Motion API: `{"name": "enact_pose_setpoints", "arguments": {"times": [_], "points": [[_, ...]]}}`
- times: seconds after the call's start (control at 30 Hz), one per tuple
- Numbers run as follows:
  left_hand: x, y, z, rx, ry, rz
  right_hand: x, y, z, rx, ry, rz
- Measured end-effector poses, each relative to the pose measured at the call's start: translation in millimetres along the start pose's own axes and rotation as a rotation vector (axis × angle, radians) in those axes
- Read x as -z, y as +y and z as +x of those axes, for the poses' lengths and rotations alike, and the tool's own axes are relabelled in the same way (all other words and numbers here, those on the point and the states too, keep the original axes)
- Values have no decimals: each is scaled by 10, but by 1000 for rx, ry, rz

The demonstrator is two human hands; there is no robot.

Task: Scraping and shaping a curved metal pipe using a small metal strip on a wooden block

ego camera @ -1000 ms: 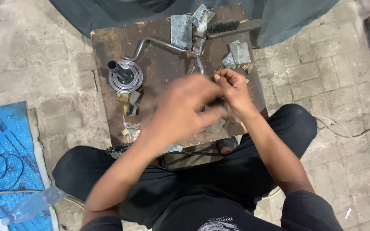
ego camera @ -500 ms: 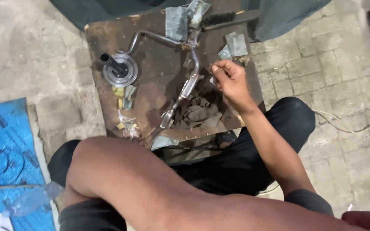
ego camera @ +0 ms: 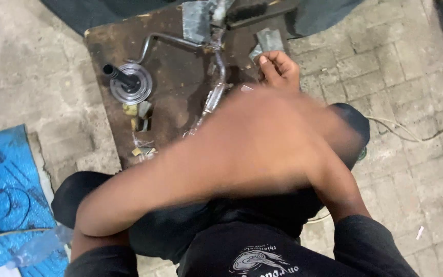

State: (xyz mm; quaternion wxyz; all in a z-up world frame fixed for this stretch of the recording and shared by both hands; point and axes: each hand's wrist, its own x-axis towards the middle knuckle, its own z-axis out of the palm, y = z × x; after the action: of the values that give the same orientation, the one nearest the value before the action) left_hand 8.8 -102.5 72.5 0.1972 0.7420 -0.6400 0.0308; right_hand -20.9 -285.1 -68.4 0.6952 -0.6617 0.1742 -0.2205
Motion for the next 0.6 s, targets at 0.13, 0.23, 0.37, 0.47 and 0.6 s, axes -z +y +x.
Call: {"name": "enact_pose_setpoints", "arguments": {"times": [0.13,0.23,0.37,0.47,0.6], "points": [[-274,-101,-41,13,-30,58,-83,-274,-64,92,35,-23],[-970,-216,-299,129,-346,141,-136,-423,-109,-54,54,197],[-1401,-289,-541,174,-228,234,-94,-459,-132,-50,-52,67],[-1037,-287,-532,255,-160,-41,-80,-459,-143,-22,-174,25],[-594,-250,-575,505,189,-566,-112,-391,-198,-54,-206,179]]}}
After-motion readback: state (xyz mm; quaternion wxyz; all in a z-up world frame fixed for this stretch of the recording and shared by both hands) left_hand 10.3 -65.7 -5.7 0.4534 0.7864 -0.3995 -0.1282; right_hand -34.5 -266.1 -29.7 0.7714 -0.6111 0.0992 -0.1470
